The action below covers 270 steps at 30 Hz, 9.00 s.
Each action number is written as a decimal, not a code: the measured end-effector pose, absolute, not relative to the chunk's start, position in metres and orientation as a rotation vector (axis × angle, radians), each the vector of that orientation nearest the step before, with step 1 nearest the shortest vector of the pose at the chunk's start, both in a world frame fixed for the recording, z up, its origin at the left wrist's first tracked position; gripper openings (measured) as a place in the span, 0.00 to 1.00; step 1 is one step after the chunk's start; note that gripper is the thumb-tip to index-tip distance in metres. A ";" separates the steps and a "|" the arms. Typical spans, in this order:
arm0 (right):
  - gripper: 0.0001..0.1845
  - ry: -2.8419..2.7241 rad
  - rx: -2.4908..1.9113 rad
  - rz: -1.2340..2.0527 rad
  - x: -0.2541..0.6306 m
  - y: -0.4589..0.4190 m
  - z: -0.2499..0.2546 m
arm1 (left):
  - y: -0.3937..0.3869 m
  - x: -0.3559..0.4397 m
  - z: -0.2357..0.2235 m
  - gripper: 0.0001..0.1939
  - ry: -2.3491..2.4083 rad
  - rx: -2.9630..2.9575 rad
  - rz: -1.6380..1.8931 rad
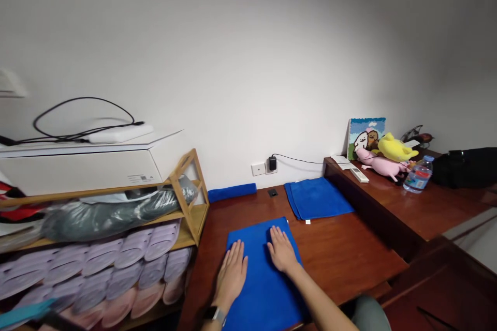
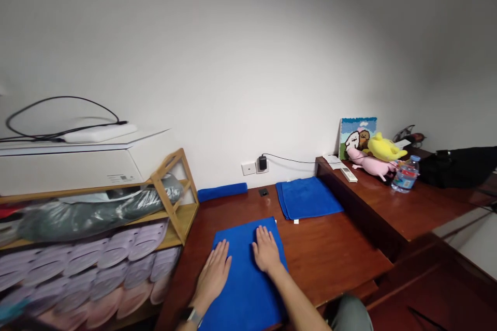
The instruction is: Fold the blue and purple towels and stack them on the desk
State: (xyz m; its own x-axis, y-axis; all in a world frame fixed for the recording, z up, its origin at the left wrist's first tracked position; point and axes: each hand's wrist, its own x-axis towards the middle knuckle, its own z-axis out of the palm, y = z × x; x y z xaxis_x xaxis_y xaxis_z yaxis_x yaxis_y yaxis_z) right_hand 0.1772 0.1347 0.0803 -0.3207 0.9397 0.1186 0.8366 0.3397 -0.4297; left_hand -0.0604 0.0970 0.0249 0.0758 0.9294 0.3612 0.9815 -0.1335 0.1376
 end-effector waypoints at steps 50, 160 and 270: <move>0.33 -2.203 -1.450 0.352 0.166 0.043 0.057 | 0.029 -0.002 0.006 0.30 -1.803 -2.278 -0.558; 0.35 -2.124 -1.743 0.241 0.230 0.132 0.105 | 0.082 -0.121 0.070 0.34 -2.117 -2.205 -0.413; 0.34 -2.131 -1.821 0.291 0.243 0.033 0.066 | -0.019 -0.080 0.021 0.34 -2.026 -2.048 -0.570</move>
State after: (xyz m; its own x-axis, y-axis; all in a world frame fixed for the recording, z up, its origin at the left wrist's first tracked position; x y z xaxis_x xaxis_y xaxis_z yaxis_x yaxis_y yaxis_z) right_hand 0.2431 0.0330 0.0657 -0.1349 0.9847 0.1105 0.9191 0.1661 -0.3574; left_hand -0.0801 -0.0190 0.0214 -0.0166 0.9126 0.4084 0.9917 -0.0372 0.1234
